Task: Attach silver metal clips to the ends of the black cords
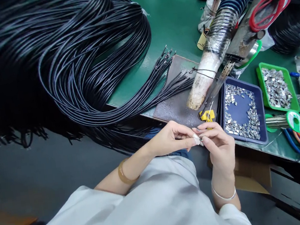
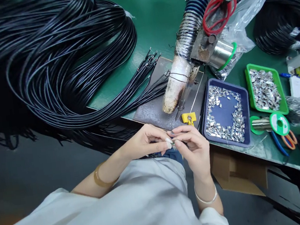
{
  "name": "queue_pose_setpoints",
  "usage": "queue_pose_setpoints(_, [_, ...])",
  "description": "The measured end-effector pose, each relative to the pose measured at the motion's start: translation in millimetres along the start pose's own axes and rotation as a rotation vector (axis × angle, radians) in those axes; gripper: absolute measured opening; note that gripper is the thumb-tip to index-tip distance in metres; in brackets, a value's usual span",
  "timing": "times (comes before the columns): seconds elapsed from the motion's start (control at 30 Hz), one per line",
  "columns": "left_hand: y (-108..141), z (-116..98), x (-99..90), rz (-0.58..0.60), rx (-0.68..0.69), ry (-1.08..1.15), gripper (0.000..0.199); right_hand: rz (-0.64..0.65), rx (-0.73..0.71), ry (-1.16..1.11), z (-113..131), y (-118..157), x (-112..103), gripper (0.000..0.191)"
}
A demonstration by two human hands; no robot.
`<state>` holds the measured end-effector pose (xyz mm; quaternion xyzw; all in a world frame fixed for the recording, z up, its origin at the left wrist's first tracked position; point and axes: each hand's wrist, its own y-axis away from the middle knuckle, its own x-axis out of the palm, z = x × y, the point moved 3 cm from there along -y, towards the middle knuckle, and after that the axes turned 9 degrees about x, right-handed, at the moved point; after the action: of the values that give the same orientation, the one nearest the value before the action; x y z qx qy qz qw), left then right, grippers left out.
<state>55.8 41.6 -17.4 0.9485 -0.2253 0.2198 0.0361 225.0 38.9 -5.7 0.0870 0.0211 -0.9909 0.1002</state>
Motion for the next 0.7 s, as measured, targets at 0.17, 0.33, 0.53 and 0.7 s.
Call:
queue_pose_setpoints(0.17, [-4.2,1.9,-1.4,-0.265,0.001,-0.034,0.023,-0.403,-0.19,0.257,13.5,3.9,-8.4,0.018])
queue_pose_setpoints(0.33, [-9.4,0.5,1.7,-0.333,0.004,-0.041,0.016,-0.335,-0.461,0.474,21.1,13.2,3.3,0.036])
queue_pose_setpoints(0.53, [-10.4,-0.7,2.3,-0.318,0.04,-0.077,0.01,-0.334,-0.283,0.289,8.2,5.6,2.1,0.021])
queue_pose_setpoints(0.7, [-12.1,0.6,0.8,-0.369,0.037,-0.049,0.011,-0.28,-0.271,0.323,4.8,2.5,2.1,0.015])
